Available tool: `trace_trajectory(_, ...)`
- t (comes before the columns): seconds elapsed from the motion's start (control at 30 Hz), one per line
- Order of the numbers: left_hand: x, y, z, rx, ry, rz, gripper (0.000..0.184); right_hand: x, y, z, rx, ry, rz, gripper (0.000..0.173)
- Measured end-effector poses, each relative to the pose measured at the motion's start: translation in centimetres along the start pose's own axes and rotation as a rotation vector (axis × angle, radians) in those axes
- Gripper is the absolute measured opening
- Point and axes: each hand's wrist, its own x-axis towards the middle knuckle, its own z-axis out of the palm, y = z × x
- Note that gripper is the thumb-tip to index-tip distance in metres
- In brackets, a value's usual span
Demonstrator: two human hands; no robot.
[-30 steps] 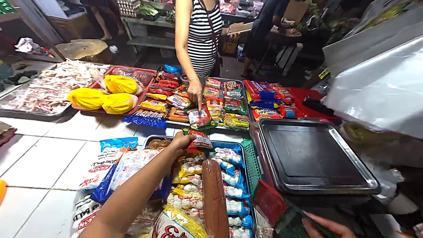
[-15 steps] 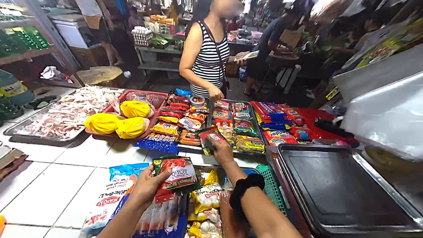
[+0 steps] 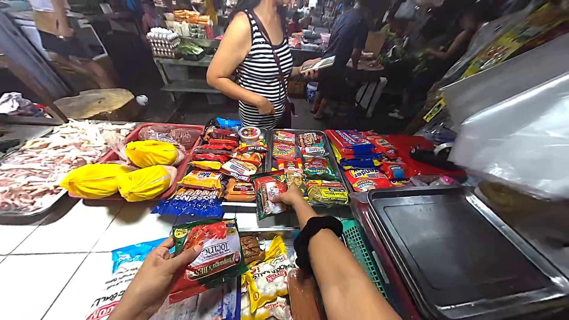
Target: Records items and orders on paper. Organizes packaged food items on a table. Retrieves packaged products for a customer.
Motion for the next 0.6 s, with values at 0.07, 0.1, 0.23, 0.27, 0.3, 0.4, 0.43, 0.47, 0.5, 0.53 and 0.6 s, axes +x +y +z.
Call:
trace_trajectory(0.07, 0.5, 0.7, 0.4, 0.062, -0.031, -0.016, 0.039, -0.2, -0.2, 0.4, 0.042, 0.024, 0.011, 0.097)
trace_trajectory(0.1, 0.8, 1.0, 0.6, 0.090, -0.040, -0.023, 0.039, -0.4, -0.3, 0.7, 0.085, 0.048, 0.009, 0.087)
trace_trajectory(0.23, 2.2, 2.0, 1.5, 0.190, -0.045, -0.077, 0.035, -1.5, 0.1, 0.9, 0.130, 0.057, -0.100, 0.076)
trace_trajectory(0.27, 2.9, 2.2, 1.8, 0.198, -0.042, -0.097, 0.035, -1.7, 0.3, 0.6, 0.155, 0.051, -0.139, 0.076)
trace_trajectory(0.3, 3.7, 2.3, 2.1, 0.200, -0.039, -0.120, 0.035, -2.0, 0.4, 0.2, 0.189, 0.051, -0.168, 0.073)
trace_trajectory(0.4, 6.0, 2.3, 4.0, 0.198, -0.070, -0.200, 0.039, -3.8, 0.6, -2.7, 0.267, 0.072, -0.190, 0.062)
trace_trajectory(0.43, 6.8, 2.2, 5.0, 0.199, -0.081, -0.219, 0.042, -4.6, 0.6, -4.1, 0.280, 0.092, -0.187, 0.059)
trace_trajectory(0.47, 7.8, 2.2, 6.3, 0.198, -0.091, -0.229, 0.045, -5.7, 0.4, -5.7, 0.299, 0.114, -0.189, 0.057)
trace_trajectory(0.5, 8.8, 2.1, 7.7, 0.191, -0.108, -0.233, 0.048, -6.8, 0.4, -7.4, 0.332, 0.138, -0.195, 0.057)
trace_trajectory(0.53, 9.8, 1.9, 9.4, 0.169, -0.127, -0.235, 0.052, -7.9, 0.5, -9.2, 0.374, 0.159, -0.205, 0.058)
trace_trajectory(0.6, 12.1, 1.3, 13.2, 0.077, -0.139, -0.242, 0.052, -10.3, 0.8, -12.5, 0.455, 0.218, -0.245, 0.061)
